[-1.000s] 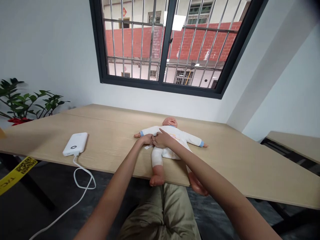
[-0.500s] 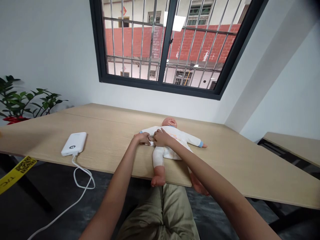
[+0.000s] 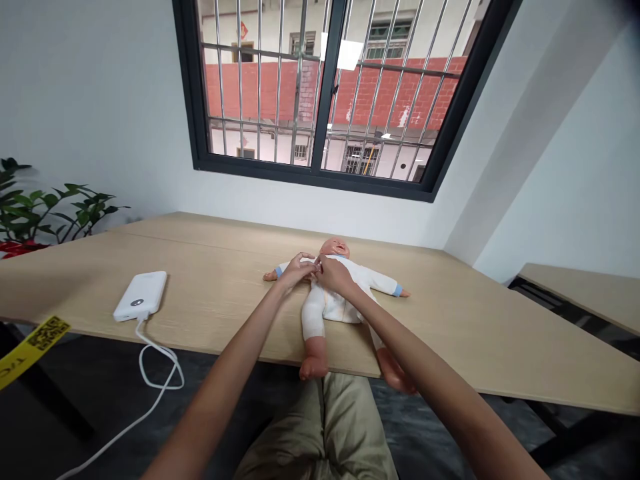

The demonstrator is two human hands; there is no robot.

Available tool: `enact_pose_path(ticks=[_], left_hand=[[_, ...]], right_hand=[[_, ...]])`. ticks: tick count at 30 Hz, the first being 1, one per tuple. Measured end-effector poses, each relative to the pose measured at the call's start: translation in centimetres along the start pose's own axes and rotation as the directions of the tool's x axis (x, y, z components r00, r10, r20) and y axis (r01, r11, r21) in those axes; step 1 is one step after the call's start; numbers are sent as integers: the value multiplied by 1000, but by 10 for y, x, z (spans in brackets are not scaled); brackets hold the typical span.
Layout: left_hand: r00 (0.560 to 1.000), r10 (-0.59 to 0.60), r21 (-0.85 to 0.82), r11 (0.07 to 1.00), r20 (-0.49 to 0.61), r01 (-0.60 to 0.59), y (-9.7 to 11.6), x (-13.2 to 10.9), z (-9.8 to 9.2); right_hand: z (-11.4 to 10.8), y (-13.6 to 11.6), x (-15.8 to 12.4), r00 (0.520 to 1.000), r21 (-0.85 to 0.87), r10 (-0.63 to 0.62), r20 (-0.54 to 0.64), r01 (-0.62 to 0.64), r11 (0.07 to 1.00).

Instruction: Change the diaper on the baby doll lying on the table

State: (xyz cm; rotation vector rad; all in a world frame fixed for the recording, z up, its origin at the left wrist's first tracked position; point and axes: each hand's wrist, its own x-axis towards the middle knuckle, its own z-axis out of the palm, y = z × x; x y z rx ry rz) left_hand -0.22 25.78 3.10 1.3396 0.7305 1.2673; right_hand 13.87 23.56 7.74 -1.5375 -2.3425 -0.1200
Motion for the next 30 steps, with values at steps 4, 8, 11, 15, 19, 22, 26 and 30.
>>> enact_pose_path(ticks=[4, 8, 11, 15, 19, 22, 26, 30], left_hand=[[988, 148, -4, 989, -31, -148, -6, 2, 11], [966, 232, 45, 970, 116, -239, -12, 5, 15], [960, 190, 76, 975, 205, -209, -20, 7, 15], [956, 174, 179, 959, 236, -219, -34, 12, 12], [951, 216, 243, 932, 222, -269, -44, 17, 9], [948, 233, 249, 925, 218, -285, -44, 17, 8], [937, 256, 261, 912, 238, -316, -39, 14, 10], [930, 243, 298, 898, 276, -324, -34, 10, 12]], right_hand=[[0, 28, 4, 995, 234, 97, -23, -89, 968], [-6, 47, 5, 985, 474, 173, 22, -162, 865], [-8, 53, 2, 981, 639, 192, 34, -169, 750], [-2, 55, -1, 983, 747, 181, 28, -141, 650], [6, 59, -3, 969, 761, 246, 25, -178, 624], [5, 59, -6, 963, 681, 270, -4, -195, 706], [-5, 57, -8, 968, 506, 252, 5, -220, 834], [-7, 59, -10, 967, 425, 247, 54, -246, 871]])
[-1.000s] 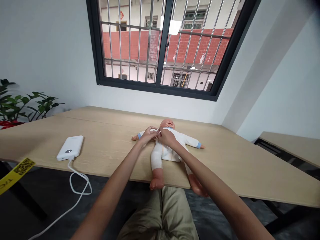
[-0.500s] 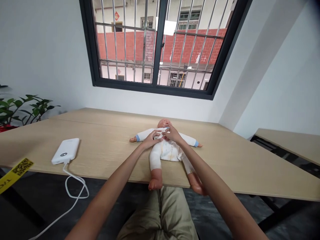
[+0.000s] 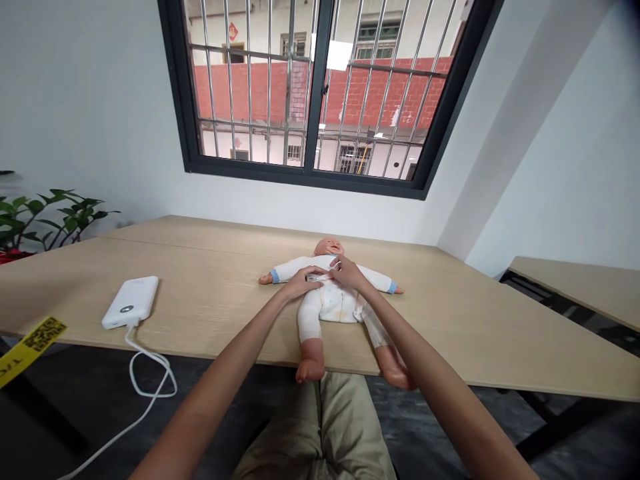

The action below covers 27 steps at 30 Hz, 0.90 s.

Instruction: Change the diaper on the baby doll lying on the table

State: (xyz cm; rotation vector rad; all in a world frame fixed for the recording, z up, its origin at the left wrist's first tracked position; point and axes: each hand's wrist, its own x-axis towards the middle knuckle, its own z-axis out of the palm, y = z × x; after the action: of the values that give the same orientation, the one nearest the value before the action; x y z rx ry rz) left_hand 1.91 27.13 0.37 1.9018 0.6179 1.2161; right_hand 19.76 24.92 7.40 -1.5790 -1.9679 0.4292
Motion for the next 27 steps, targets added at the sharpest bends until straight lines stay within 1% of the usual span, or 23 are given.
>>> enact_pose_path(ticks=[2, 6, 10, 12, 14, 16, 19, 21, 23, 25, 27], left_hand=[[1000, 5, 28, 1000, 12, -5, 2, -1, 1], [1000, 28, 65, 998, -1, -28, 1, -1, 2], [999, 31, 118, 993, 13, -32, 4, -3, 4], [999, 35, 196, 980, 29, -40, 8, -5, 5], [999, 19, 311, 950, 27, -27, 12, -9, 6], [1000, -18, 416, 909, 20, 8, 15, -11, 7], [998, -55, 478, 877, 23, 37, 16, -11, 9], [998, -55, 454, 890, 11, 44, 15, -6, 11], [999, -47, 366, 929, -7, 46, 14, 1, 15], [999, -42, 274, 961, -24, 47, 12, 9, 18], [998, -43, 233, 971, -45, 52, 11, 16, 20]], right_hand=[[0, 3, -1, 1000, -6, -1, 4, 1, 1000], [1, 10, -2, 1000, 6, 8, 18, -8, 1000], [-4, 16, -2, 998, 9, -51, -35, 52, 999], [-8, 22, -2, 993, 49, -55, -102, 60, 997], [-12, 33, -1, 978, 113, -36, -205, 60, 992], [-14, 49, -2, 951, 193, -20, -309, 83, 978], [-10, 78, -5, 923, 328, 9, -386, 128, 936], [-4, 94, -6, 922, 389, 11, -388, 153, 908], [3, 103, -4, 934, 424, -21, -357, 182, 887], [8, 105, -1, 960, 458, -71, -270, 193, 867], [9, 101, 1, 979, 484, -102, -179, 178, 857]])
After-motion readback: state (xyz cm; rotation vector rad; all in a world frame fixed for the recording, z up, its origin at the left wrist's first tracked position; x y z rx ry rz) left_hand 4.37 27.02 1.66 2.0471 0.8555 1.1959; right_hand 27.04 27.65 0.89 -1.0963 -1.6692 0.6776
